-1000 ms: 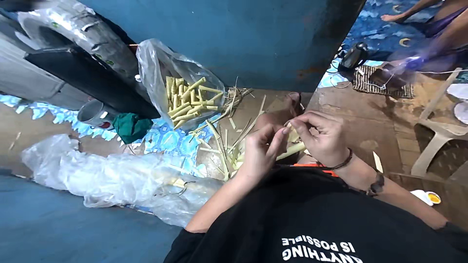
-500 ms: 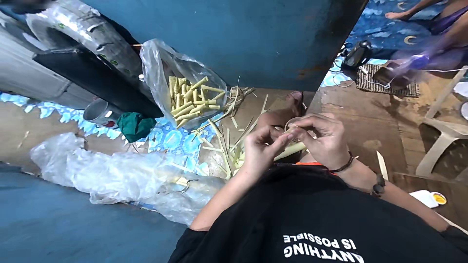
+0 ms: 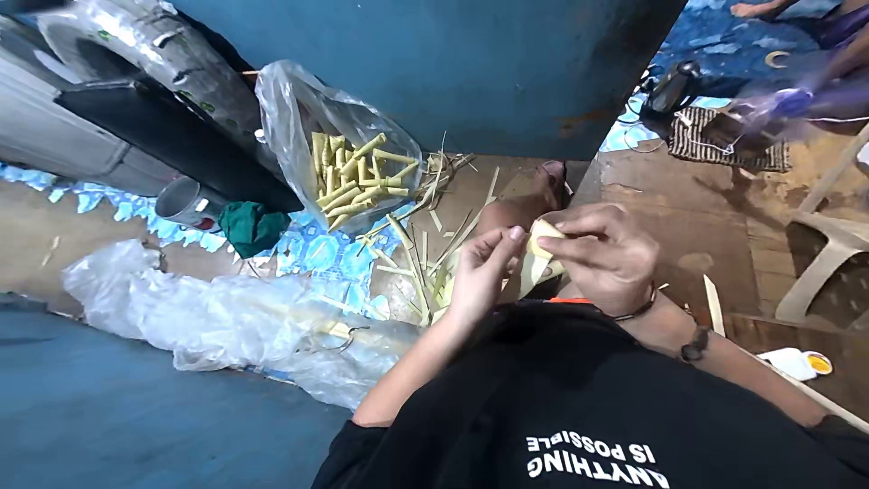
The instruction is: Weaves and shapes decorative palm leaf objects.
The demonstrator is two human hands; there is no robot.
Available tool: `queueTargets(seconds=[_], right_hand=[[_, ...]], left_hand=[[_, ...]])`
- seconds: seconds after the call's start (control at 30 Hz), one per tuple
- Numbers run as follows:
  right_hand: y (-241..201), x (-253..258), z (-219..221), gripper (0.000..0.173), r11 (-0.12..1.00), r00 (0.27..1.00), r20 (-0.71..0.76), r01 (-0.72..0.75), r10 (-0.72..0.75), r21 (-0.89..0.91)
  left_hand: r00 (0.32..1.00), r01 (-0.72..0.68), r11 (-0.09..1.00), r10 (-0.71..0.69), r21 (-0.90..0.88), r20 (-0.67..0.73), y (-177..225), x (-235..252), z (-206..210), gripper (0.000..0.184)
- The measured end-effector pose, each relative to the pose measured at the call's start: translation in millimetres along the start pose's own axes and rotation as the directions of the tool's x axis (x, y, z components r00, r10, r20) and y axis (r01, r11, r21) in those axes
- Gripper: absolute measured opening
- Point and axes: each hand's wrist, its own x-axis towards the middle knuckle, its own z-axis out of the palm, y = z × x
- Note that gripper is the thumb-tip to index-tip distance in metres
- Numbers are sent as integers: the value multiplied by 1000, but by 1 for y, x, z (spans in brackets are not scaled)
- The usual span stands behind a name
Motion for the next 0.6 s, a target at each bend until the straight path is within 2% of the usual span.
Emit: queueTargets(seconds=[0.07,0.1,0.17,0.2,0.27,0.3,0.4,0.47,0.5,0.53,0.6], right_hand=[[1,-2,-1,7,998,998,17,53,-53,-41],[0,-1,-2,10,1000,999,38,16,-16,-11],[-3,3,-7,20,973,976,120,-196,181,126],[-3,7,-11,23,924,937,190,-329,294,193],[-2,13,-13,14,816,842,279,-527,463,237],[0,12,-12,11,815,827,286,-545,484,197],[2,8,-9,14,900,884,231,-430,406,65],[3,4,-5,10,836,855,224,-510,467,202],[3,1,-2,10,735,799,247,-601,548,313],[5,-1,1,10,629,729,266,-681,631,374],[10,-3,4,10,520,602,272,-792,750,319]], left_hand=[[999,-31,999,30,13,41,3,-3,-2,10],[997,-55,998,53,36,54,3,-3,-2,10],[993,-101,989,95,109,65,2,-2,-4,10],[991,-126,982,116,142,73,1,0,-5,10],[987,-148,974,135,173,86,-1,2,-6,10],[987,-153,972,140,176,84,-3,3,-7,10],[988,-153,973,146,173,53,-7,7,-6,12],[977,-213,945,214,249,22,-7,8,-3,19],[954,-289,885,299,365,29,-8,8,-2,19],[917,-371,776,393,510,69,-11,10,-1,17],[857,-445,535,488,718,168,-26,15,3,15]])
